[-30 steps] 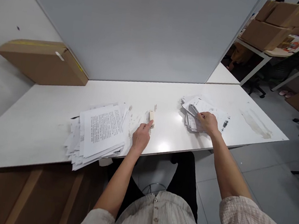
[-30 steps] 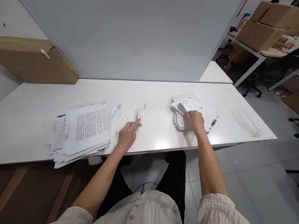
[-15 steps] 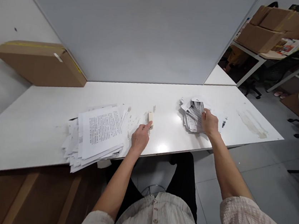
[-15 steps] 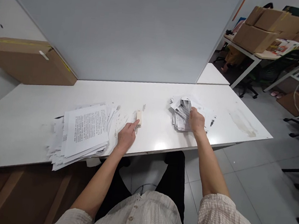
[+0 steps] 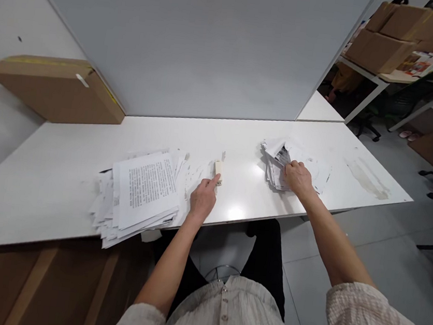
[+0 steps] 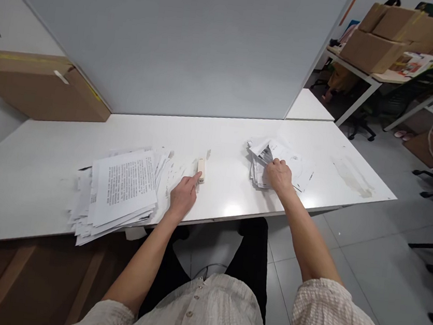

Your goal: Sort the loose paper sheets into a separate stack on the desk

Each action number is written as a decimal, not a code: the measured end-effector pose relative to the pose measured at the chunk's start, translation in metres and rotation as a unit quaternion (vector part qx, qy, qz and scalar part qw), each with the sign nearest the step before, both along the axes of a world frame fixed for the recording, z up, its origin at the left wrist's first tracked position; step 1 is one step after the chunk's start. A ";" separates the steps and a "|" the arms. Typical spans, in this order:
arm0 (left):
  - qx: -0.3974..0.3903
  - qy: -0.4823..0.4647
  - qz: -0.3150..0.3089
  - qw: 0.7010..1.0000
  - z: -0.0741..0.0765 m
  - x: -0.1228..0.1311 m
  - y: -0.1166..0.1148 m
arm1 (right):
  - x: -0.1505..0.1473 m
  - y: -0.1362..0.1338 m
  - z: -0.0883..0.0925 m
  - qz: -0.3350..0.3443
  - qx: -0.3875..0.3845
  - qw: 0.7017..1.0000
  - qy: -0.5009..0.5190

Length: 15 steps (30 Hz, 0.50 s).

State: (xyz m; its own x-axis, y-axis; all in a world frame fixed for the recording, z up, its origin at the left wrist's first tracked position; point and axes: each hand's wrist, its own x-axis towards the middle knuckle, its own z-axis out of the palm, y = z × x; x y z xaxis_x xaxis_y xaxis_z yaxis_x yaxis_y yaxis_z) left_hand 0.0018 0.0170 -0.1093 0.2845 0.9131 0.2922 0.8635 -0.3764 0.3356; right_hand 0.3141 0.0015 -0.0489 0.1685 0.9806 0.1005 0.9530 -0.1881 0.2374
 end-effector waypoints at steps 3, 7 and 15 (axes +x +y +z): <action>0.000 -0.001 -0.001 1.000 0.000 0.000 0.000 | 0.002 0.000 0.001 -0.004 -0.008 1.000 0.000; -0.002 0.000 0.000 1.000 0.001 0.000 0.000 | 0.007 0.002 0.000 -0.021 0.019 0.999 0.035; -0.010 -0.003 0.002 1.000 0.003 0.001 -0.001 | 0.006 0.002 0.003 -0.056 0.056 0.990 0.119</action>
